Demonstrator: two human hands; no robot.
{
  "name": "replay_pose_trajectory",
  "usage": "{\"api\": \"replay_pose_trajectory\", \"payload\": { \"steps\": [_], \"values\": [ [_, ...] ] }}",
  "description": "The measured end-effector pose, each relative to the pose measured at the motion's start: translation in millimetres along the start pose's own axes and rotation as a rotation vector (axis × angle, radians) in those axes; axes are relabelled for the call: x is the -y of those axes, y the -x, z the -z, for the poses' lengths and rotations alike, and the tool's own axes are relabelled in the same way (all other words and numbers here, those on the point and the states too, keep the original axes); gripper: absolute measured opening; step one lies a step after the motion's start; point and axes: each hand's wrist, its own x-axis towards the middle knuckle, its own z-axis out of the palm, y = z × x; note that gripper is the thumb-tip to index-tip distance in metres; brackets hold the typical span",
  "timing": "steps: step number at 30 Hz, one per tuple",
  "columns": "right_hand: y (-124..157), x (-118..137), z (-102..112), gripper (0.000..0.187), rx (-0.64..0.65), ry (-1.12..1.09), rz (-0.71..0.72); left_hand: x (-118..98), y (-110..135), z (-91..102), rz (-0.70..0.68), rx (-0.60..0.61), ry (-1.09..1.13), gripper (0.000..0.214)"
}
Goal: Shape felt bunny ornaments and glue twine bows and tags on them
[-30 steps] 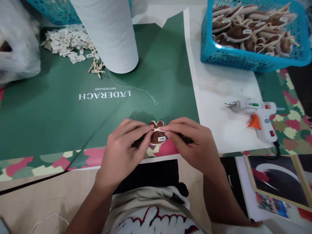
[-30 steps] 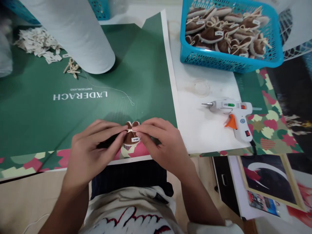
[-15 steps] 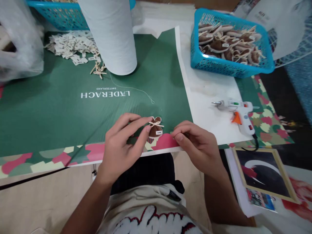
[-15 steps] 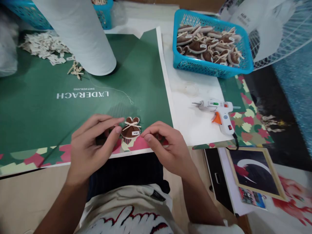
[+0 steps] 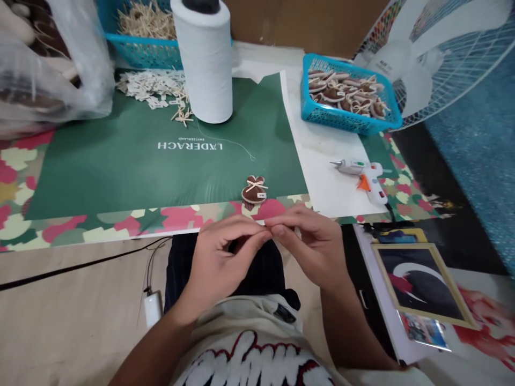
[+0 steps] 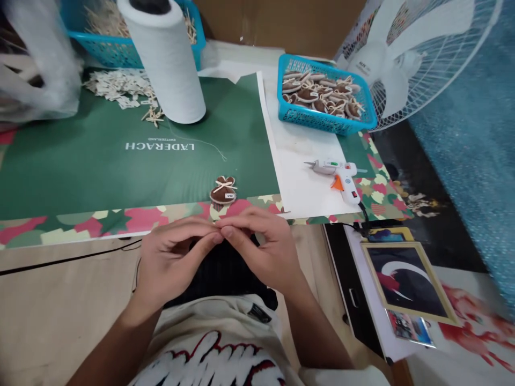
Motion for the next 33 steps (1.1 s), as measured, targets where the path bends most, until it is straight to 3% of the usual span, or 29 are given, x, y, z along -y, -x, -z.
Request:
{"api": "replay_pose_trajectory", "payload": {
  "steps": [5, 10, 17, 20, 22, 26, 33],
  "values": [
    [16, 7, -8, 0.018, -0.034, 0.049, 0.035, -8, 12, 2.4, 0.036, 0.015, 0.097, 0.019],
    [32, 16, -10, 0.016, -0.101, 0.124, 0.093, -10, 32, 0.4, 0.086, -0.065, 0.162, 0.014],
    [61, 2, 13, 0.021, -0.448, 0.005, -0.028, -11, 56, 2.2, 0.113, -0.103, 0.277, 0.016],
    [71, 3, 19, 0.017, -0.611, -0.052, 0.016, -15, 65, 3.0, 0.125, -0.076, 0.281, 0.021],
    [78, 12, 16, 0.012, -0.571, 0.031, 0.143, -19, 69, 2.7, 0.148, -0.034, 0.309, 0.026],
    [82, 39, -3, 0.024, -0.268, 0.226, 0.411, -29, 76, 1.6, 0.203, 0.052, 0.405, 0.031],
    [75, 51, -24, 0.028, -0.156, 0.286, 0.505, -41, 89, 4.1, 0.225, 0.106, 0.487, 0.034]
  ]
}}
